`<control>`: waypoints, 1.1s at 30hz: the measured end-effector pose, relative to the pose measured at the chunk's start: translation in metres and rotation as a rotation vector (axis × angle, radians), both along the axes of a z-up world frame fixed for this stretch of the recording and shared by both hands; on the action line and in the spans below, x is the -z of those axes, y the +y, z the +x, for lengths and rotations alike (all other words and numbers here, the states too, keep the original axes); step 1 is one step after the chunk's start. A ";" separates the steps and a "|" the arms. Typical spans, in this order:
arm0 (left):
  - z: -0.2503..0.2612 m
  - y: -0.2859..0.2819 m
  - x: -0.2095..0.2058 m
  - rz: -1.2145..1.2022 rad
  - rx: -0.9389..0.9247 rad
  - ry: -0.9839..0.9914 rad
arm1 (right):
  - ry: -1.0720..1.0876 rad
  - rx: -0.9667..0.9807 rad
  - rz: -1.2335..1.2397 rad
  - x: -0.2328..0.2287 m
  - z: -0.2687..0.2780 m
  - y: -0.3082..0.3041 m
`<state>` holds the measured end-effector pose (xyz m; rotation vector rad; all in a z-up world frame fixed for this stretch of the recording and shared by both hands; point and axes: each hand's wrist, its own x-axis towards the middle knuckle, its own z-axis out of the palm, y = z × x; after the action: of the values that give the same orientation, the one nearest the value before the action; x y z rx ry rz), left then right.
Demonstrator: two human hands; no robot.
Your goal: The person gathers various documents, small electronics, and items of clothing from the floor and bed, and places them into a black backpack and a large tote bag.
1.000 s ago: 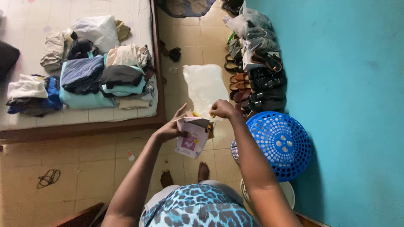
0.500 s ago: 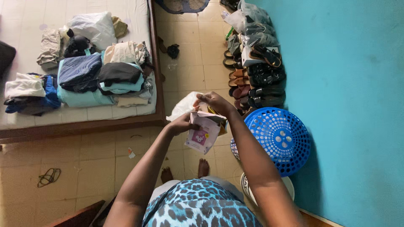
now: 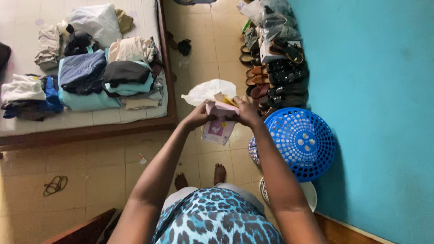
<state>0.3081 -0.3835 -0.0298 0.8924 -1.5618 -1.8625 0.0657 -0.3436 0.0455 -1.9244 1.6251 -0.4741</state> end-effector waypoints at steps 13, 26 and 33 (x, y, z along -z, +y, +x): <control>-0.008 -0.051 -0.069 -0.419 -0.447 -0.372 | -0.934 0.264 0.076 0.038 -0.048 0.018; -0.027 -0.040 -0.059 -0.393 -0.956 -0.555 | -1.064 0.305 0.116 0.056 -0.102 0.037; -0.052 -0.030 -0.040 -0.634 -0.758 -0.395 | -1.409 0.176 0.425 0.085 -0.112 0.013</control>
<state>0.2558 -0.4140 0.0106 1.3283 -1.5660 -0.6358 -0.0465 -0.3308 -0.0392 -0.6905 0.7879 -1.0984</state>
